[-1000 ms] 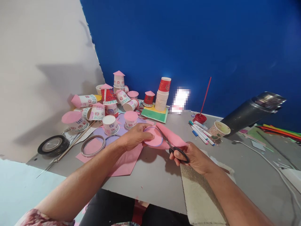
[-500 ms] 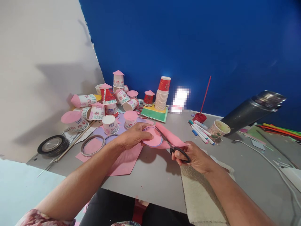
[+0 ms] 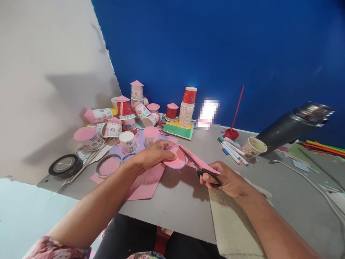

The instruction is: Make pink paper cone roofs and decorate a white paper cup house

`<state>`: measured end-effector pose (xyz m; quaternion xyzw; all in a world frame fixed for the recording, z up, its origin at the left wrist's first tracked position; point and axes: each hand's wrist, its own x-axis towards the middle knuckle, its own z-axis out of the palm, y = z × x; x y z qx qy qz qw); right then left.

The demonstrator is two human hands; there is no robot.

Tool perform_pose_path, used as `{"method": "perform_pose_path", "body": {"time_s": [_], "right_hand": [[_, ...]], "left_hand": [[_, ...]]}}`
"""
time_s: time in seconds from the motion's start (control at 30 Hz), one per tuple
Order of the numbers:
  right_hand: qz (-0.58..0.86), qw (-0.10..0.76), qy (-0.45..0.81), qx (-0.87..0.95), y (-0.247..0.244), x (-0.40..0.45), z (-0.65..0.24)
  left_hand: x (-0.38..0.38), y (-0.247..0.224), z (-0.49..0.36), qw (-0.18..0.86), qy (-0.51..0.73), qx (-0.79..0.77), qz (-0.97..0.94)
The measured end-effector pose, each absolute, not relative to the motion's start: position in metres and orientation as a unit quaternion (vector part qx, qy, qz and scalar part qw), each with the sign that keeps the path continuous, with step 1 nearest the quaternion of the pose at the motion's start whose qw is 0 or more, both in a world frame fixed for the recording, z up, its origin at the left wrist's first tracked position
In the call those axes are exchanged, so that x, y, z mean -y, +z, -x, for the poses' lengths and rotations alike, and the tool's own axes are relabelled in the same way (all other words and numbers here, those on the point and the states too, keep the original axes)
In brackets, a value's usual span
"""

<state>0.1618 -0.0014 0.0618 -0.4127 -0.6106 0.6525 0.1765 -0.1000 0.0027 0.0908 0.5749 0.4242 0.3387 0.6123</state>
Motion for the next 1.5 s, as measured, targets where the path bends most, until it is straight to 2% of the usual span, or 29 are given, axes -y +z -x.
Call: {"method": "perform_pose_path", "body": {"time_s": [0.2, 0.33, 0.6, 1.5], "right_hand": [[0.406, 0.173, 0.633, 0.636, 0.048, 0.000, -0.170], [0.419, 0.153, 0.645, 0.620, 0.041, -0.003, -0.173], [0.399, 0.201, 0.669, 0.594, 0.055, 0.000, -0.161], [0.365, 0.201, 0.718, 0.557, 0.052, -0.002, -0.165]], "left_hand": [[0.000, 0.089, 0.098, 0.643, 0.346, -0.405, -0.550], [-0.004, 0.084, 0.097, 0.643, 0.392, -0.423, -0.504], [-0.009, 0.083, 0.091, 0.625, 0.448, -0.443, -0.461], [-0.006, 0.089, 0.092, 0.651, 0.389, -0.430, -0.490]]}}
